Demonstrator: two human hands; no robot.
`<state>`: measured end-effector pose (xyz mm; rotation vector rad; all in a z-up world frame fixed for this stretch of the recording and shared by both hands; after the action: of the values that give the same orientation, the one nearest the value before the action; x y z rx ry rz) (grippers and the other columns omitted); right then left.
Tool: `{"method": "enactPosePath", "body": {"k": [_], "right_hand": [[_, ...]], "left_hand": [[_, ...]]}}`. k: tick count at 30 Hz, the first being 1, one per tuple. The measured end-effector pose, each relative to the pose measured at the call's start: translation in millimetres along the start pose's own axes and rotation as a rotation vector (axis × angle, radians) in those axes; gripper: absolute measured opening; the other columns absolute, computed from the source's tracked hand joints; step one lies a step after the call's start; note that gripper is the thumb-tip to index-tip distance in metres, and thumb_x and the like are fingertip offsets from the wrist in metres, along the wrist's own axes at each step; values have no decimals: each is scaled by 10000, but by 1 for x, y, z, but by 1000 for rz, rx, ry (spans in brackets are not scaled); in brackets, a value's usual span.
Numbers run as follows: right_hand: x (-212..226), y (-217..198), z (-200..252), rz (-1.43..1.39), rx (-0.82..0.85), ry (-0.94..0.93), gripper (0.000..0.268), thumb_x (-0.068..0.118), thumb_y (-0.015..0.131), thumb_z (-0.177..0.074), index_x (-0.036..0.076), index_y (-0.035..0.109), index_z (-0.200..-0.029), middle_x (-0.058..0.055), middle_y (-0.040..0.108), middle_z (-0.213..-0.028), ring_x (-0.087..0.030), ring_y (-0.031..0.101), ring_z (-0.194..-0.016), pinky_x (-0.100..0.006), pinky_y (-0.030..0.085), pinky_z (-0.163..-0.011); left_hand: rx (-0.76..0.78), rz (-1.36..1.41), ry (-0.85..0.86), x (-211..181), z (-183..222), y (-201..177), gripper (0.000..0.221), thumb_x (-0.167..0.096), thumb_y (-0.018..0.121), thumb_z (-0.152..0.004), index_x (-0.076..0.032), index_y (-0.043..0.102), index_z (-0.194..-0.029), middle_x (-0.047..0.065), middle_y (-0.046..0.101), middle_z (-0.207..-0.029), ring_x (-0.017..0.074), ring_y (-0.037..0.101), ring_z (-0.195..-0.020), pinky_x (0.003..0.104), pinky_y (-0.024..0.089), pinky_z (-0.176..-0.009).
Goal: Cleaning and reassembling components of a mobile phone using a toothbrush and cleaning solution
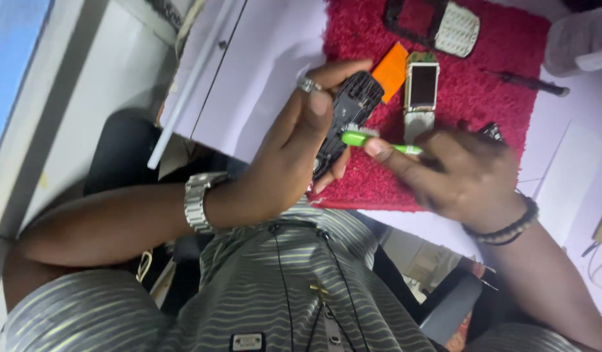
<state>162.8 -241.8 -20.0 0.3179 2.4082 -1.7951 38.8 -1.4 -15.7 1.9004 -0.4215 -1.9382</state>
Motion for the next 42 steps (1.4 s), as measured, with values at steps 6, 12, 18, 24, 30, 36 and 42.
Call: {"method": "enactPosePath", "body": {"k": [6,12,18,24,30,36,42], "right_hand": [[0,-3,-7,12,-19,-14,332,400,778,-1200,244,710,-1485,13,584,-747,-117,474,-506,-279,375,-389],[-27,-19,1,-146,-70,286,289,-38,770,-1295,-18,818,-1579,-142,486,-867,-303,382,-658,-465,300,-601],[-14,2,3,-108,-5,64,384,251,855,-1213,243,695,-1561,-10,554,-810,-154,476,-590,-328,440,-460],[-8,1,-7,-32,-18,6,216,318,769,-1167,183,769,-1335,-15,584,-788,-145,519,-584,-303,440,-430],[-7,-13,-15,-99,-3,11,193,209,783,-1201,155,795,-1386,-35,634,-844,-173,569,-626,-324,458,-470],[-56,-26,24,-431,-239,485,339,-447,608,-1272,-270,605,-1562,-439,593,-1438,-548,655,-1271,-514,574,-1023],[-46,-33,3,-424,-320,375,239,-215,552,-1337,-211,724,-1171,-369,695,-1147,-516,668,-1090,-572,499,-1022]], "left_hand": [[-7,-38,2,1,0,-2,749,-616,311,-1054,-132,348,-1624,170,559,-947,144,492,-499,255,495,-392],[-8,25,-2,-2,1,0,778,-598,330,-1049,-113,326,-1657,61,428,-741,184,608,-565,286,539,-448],[-7,-26,5,-3,2,0,758,-596,322,-1057,-133,328,-1657,51,442,-768,161,607,-575,264,539,-429],[29,-7,19,-2,-1,-1,779,-615,332,-1047,-112,341,-1642,142,564,-715,164,463,-443,271,479,-408],[72,-51,51,5,1,-6,728,-661,337,-1094,-190,359,-1648,183,590,-1109,137,575,-588,258,537,-476],[114,11,-24,-1,1,-4,790,-663,353,-1039,-155,373,-1645,119,584,-700,161,510,-501,280,468,-448],[144,28,-20,1,0,-1,785,-655,362,-1046,-118,393,-1617,120,570,-661,148,471,-440,280,453,-419]]}}
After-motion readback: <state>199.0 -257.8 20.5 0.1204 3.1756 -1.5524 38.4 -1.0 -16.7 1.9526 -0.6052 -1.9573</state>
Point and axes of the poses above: each hand's wrist, its own z-axis away from the middle knuckle, its own y-axis out of the palm, x = y × z, the point moved 3 cm from there along -z, towards the middle knuckle
